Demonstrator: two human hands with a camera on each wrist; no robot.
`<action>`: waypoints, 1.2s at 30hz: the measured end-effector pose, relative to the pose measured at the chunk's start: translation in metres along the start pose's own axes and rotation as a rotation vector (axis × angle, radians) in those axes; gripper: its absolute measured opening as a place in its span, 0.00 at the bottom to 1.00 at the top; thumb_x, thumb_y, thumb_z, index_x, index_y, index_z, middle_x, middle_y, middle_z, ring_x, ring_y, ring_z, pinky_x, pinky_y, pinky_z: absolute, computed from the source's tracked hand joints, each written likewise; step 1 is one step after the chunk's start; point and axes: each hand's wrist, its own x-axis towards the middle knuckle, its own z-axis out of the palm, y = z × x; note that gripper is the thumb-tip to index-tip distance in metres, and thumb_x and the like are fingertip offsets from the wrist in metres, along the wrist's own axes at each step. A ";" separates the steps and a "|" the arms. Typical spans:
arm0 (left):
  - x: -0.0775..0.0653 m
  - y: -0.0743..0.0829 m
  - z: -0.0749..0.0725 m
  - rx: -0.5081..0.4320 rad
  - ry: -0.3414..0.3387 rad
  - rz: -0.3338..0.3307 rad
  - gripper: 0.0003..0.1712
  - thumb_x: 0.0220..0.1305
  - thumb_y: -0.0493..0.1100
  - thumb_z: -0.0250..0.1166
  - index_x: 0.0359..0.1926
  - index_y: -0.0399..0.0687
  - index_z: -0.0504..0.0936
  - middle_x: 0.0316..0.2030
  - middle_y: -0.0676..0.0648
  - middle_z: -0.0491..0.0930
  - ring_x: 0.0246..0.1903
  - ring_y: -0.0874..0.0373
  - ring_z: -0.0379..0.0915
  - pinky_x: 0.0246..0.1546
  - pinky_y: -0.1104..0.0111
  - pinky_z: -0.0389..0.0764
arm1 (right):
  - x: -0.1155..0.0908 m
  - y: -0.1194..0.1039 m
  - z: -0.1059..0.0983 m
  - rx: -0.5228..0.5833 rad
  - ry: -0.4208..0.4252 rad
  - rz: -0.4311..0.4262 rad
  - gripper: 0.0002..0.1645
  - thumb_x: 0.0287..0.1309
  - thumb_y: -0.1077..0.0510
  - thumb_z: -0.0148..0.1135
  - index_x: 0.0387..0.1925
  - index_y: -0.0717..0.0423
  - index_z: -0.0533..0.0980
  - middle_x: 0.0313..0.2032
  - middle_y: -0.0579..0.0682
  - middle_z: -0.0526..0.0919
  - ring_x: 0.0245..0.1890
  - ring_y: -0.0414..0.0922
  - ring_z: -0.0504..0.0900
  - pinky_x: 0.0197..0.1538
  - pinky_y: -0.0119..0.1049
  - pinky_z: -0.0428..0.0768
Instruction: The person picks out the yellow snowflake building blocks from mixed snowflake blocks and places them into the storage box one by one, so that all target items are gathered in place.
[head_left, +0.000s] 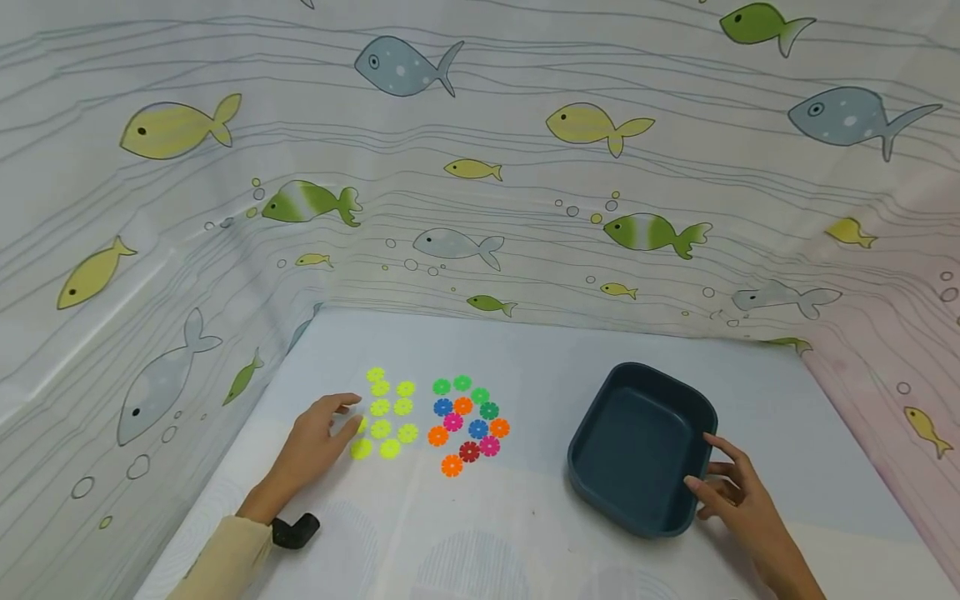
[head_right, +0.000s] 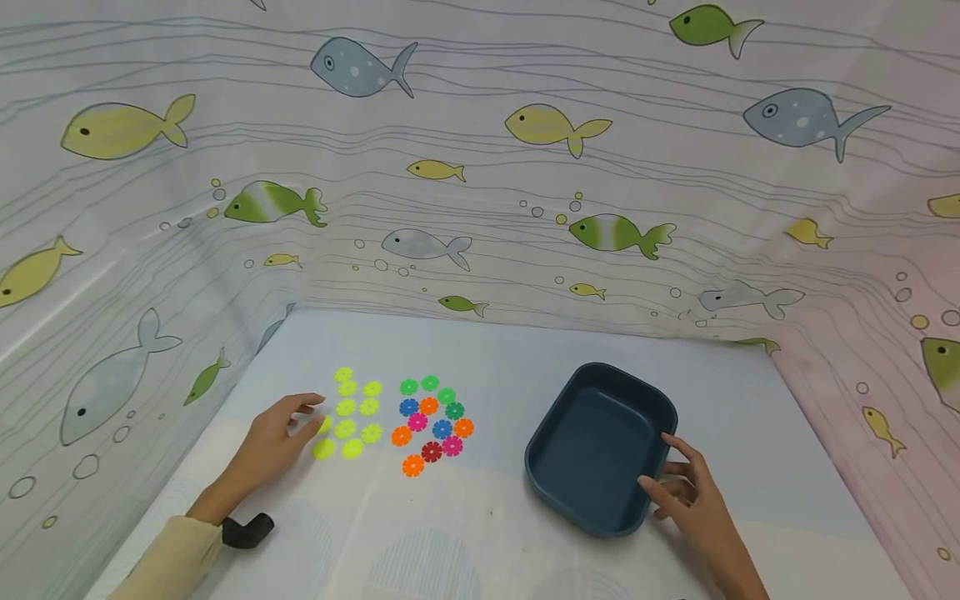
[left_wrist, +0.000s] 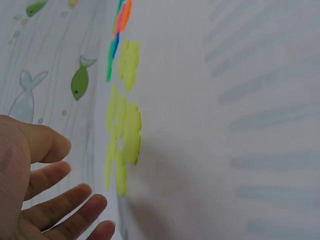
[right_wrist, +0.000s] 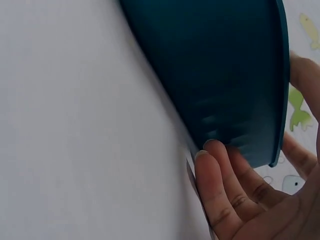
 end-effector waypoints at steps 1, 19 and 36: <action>0.000 0.000 0.000 -0.004 0.002 0.002 0.20 0.73 0.42 0.65 0.62 0.39 0.78 0.55 0.38 0.80 0.53 0.44 0.77 0.51 0.47 0.79 | 0.000 0.000 0.000 -0.004 -0.001 -0.003 0.49 0.71 0.48 0.64 0.81 0.37 0.45 0.62 0.64 0.64 0.38 0.47 0.84 0.39 0.43 0.85; -0.002 -0.006 -0.013 -0.042 -0.034 -0.035 0.20 0.73 0.44 0.65 0.62 0.41 0.79 0.54 0.40 0.82 0.48 0.48 0.79 0.44 0.57 0.80 | 0.000 0.002 -0.005 0.000 -0.029 -0.073 0.44 0.72 0.55 0.63 0.77 0.43 0.48 0.52 0.60 0.73 0.40 0.46 0.84 0.38 0.44 0.85; 0.000 -0.018 -0.014 -0.038 -0.107 -0.089 0.20 0.67 0.44 0.72 0.57 0.43 0.82 0.48 0.44 0.82 0.39 0.55 0.75 0.37 0.63 0.78 | 0.000 0.004 -0.007 0.039 -0.089 -0.025 0.45 0.74 0.57 0.61 0.78 0.37 0.45 0.51 0.57 0.75 0.36 0.53 0.83 0.40 0.43 0.84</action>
